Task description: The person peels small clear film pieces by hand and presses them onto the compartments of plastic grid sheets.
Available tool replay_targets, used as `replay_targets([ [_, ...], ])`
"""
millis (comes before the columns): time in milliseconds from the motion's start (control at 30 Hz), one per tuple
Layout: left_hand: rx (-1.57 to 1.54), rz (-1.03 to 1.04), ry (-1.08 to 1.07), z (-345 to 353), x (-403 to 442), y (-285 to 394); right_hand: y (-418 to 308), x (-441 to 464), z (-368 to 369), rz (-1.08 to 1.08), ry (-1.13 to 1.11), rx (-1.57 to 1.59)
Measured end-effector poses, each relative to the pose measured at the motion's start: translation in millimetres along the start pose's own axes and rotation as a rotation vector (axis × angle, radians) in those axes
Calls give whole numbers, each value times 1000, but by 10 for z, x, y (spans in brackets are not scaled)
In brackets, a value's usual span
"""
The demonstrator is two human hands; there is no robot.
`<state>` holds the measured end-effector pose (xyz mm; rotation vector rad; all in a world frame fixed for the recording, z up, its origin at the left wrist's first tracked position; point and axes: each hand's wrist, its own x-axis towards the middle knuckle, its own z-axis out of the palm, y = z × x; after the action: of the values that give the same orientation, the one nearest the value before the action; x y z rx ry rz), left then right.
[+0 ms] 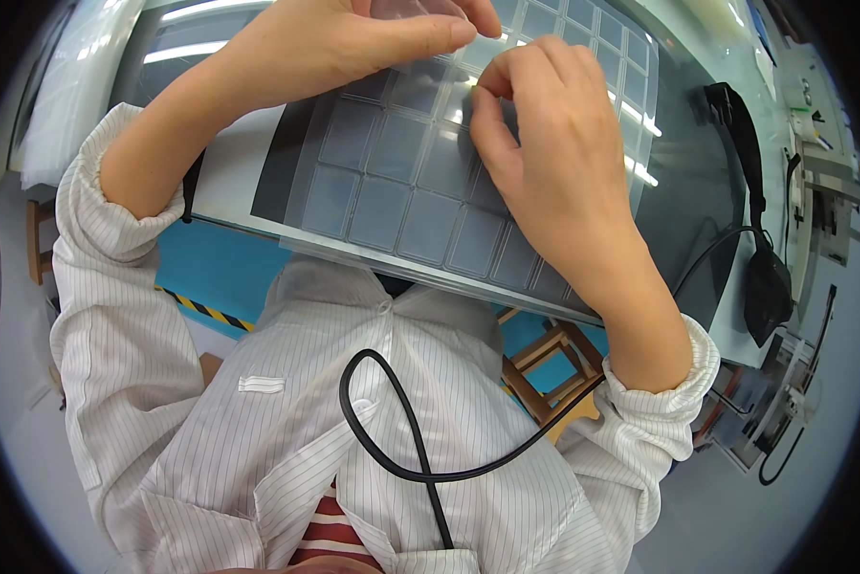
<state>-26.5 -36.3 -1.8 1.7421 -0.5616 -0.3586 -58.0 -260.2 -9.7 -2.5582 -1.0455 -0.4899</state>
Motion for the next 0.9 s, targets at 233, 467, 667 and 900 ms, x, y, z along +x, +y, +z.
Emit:
replay_targets([
  [233,45,51,100,-112,2,-97,-59,19,18,11,53,22],
  [467,52,57,108,-103,-18,-55,-95,48,42,-81,71,-108],
  [667,-18,163,-205,-64,-47,-21,-74,59,-101,56,205,418],
  [900,-250,47,-47,8,-69,-75,53,-123,-146,95,41,45],
])
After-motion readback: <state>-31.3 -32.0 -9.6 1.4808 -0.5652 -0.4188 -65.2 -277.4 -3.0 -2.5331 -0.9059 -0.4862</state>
